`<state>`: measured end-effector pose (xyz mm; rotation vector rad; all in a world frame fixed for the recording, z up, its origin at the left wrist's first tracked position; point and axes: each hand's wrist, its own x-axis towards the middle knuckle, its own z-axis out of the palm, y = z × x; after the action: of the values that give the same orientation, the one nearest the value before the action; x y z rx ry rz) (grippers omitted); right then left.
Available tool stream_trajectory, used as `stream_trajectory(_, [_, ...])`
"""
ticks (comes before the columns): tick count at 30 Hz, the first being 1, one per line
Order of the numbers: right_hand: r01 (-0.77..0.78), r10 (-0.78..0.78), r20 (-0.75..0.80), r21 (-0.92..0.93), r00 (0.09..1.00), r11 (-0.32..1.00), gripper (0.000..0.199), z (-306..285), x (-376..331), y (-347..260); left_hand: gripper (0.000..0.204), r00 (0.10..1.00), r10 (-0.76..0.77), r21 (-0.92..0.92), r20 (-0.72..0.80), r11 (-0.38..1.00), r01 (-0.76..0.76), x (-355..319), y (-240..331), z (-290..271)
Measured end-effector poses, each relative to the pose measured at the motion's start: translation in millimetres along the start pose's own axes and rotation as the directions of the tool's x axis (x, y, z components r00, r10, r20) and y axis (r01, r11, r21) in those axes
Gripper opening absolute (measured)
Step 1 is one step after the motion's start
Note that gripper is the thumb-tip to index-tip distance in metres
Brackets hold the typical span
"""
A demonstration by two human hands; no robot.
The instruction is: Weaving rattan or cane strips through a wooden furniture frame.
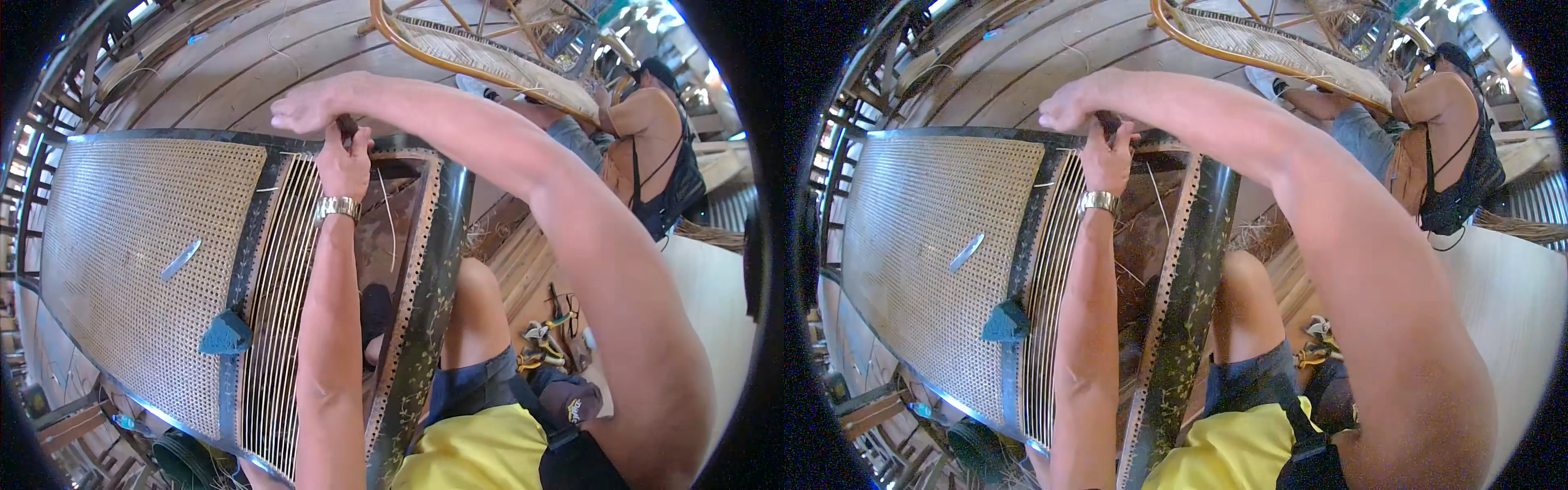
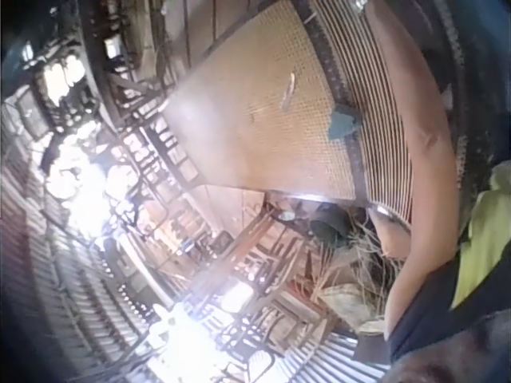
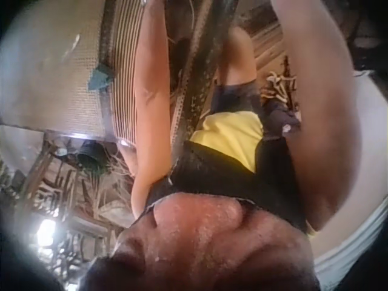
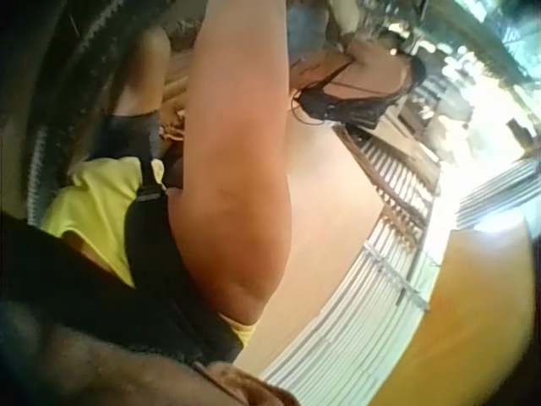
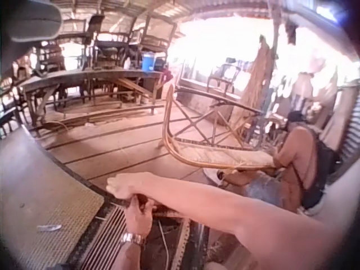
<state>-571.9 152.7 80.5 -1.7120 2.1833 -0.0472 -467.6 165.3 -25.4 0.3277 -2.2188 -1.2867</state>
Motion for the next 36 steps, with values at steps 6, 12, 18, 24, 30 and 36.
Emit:
stream_trajectory(6, [-0.116,0.112,-0.062,-0.072,0.992,0.991,0.050,-35.4,-2.3,14.2,0.044,0.979,-0.187,-0.203,0.083,0.958,0.200,-2.2,8.1,-0.7])
stream_trajectory(12, [-0.166,0.178,-0.096,0.118,0.979,0.979,0.056,8.7,-0.7,27.5,0.030,0.967,-0.221,-0.437,0.125,0.863,0.254,8.5,3.0,13.7])
stream_trajectory(18, [0.025,0.372,-0.602,0.546,0.707,0.837,0.046,-2.6,-117.9,7.6,0.048,0.985,-0.167,-0.189,0.041,0.967,0.172,-33.3,14.0,-55.8])
stream_trajectory(24, [0.017,0.799,-0.319,0.932,0.509,0.362,0.040,88.5,-299.4,7.5,0.038,0.951,-0.266,0.293,0.159,0.932,0.212,-213.1,48.8,-184.9])
stream_trajectory(30, [-0.217,0.891,-0.109,0.950,0.441,0.223,0.035,199.0,-390.7,-42.2,0.036,0.933,-0.356,0.671,0.055,0.705,0.229,-377.2,94.4,-281.5])
stream_trajectory(36, [-0.206,0.764,-0.497,0.766,0.412,0.609,0.035,206.3,-350.7,-127.9,0.013,0.963,-0.269,0.805,-0.013,0.569,0.169,-414.2,102.7,-286.2])
